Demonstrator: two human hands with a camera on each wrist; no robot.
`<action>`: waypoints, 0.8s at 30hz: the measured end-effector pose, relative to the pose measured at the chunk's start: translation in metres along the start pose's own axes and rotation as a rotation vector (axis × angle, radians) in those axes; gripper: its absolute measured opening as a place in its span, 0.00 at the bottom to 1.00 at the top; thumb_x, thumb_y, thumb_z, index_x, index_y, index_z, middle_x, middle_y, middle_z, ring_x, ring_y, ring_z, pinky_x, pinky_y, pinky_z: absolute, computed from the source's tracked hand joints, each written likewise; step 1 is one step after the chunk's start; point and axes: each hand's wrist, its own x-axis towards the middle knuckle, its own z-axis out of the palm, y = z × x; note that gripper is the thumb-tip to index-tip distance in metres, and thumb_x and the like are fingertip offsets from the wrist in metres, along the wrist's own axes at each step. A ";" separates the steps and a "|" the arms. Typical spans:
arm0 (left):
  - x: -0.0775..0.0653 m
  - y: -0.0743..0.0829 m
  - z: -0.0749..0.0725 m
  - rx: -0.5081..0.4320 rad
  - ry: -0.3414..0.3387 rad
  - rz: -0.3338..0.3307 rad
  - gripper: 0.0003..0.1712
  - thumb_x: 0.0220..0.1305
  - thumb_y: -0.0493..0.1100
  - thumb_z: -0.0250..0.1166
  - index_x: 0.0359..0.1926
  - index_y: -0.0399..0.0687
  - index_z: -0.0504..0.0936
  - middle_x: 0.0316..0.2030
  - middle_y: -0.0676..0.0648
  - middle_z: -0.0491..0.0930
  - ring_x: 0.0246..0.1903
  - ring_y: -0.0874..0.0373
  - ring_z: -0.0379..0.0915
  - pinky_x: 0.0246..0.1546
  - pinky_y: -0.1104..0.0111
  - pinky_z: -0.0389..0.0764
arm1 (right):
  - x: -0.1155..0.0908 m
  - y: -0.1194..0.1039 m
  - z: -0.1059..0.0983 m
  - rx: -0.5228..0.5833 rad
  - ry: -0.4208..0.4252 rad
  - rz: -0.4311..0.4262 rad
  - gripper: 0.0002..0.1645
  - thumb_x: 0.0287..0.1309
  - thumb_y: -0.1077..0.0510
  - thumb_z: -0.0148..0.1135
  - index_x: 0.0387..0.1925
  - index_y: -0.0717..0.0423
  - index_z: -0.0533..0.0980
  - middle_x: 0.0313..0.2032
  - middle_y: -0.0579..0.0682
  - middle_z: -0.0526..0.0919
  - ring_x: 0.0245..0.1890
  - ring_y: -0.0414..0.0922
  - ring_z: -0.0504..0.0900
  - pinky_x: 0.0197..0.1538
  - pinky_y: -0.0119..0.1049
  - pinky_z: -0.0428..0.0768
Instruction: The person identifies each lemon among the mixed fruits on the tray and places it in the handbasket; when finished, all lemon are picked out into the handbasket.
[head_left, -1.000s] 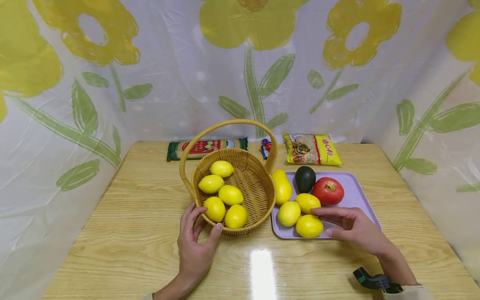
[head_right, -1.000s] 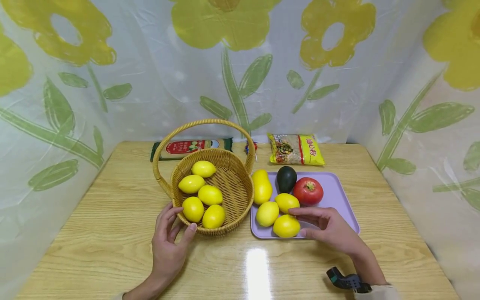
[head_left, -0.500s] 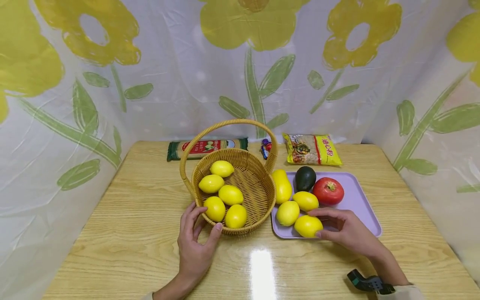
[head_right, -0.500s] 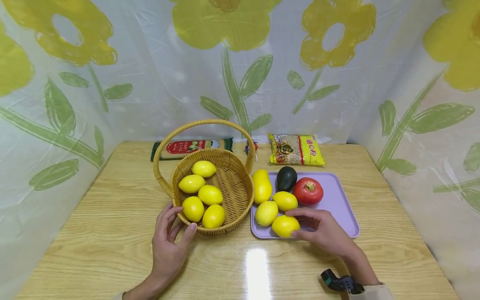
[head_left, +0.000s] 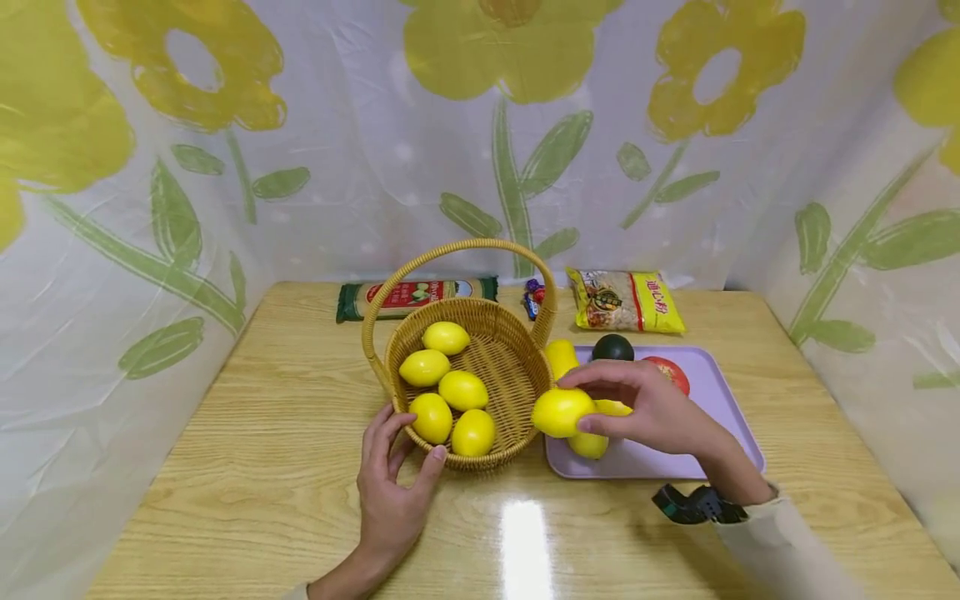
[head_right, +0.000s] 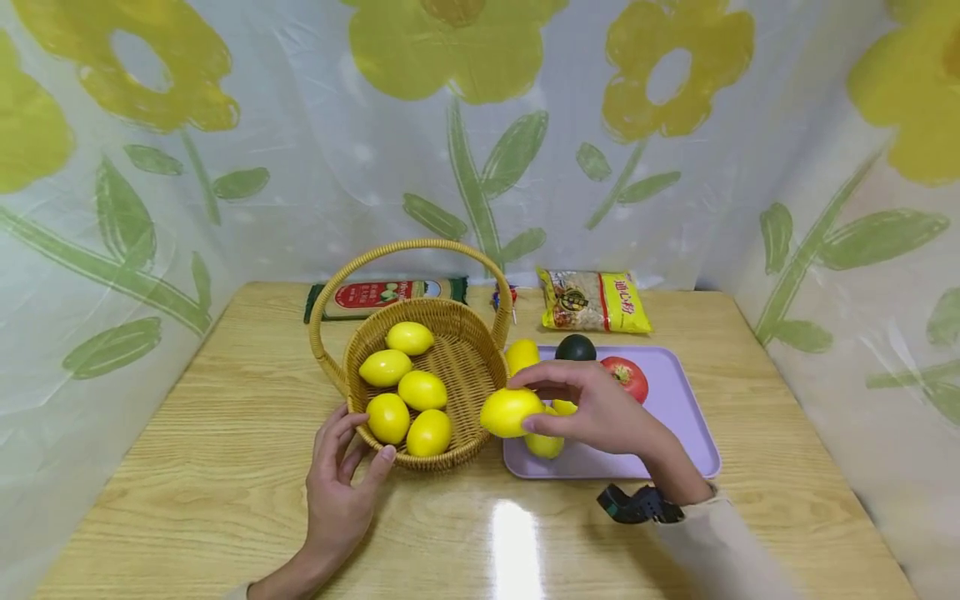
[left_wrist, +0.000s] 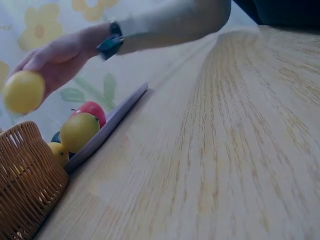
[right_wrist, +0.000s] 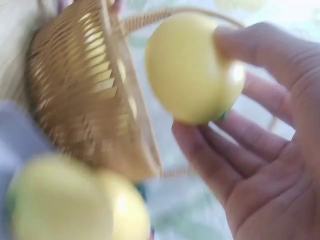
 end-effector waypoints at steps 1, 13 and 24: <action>0.000 0.000 0.000 0.001 -0.001 -0.007 0.30 0.68 0.30 0.74 0.68 0.35 0.76 0.80 0.35 0.60 0.77 0.34 0.64 0.74 0.73 0.76 | 0.009 -0.001 0.005 -0.030 -0.014 -0.019 0.28 0.65 0.65 0.79 0.64 0.47 0.85 0.60 0.47 0.89 0.56 0.45 0.89 0.59 0.40 0.92; 0.000 0.001 -0.001 0.013 0.004 -0.017 0.29 0.68 0.32 0.74 0.68 0.34 0.76 0.80 0.37 0.60 0.78 0.36 0.64 0.74 0.74 0.75 | 0.075 -0.008 0.063 -0.332 -0.236 -0.040 0.21 0.66 0.52 0.79 0.59 0.46 0.88 0.56 0.40 0.91 0.55 0.38 0.87 0.60 0.44 0.90; 0.001 0.000 -0.003 -0.007 -0.003 -0.002 0.29 0.68 0.31 0.75 0.67 0.37 0.77 0.79 0.34 0.61 0.76 0.33 0.63 0.73 0.71 0.78 | 0.065 -0.002 0.073 0.054 -0.100 -0.021 0.22 0.69 0.57 0.77 0.63 0.50 0.86 0.61 0.47 0.90 0.61 0.49 0.89 0.66 0.52 0.88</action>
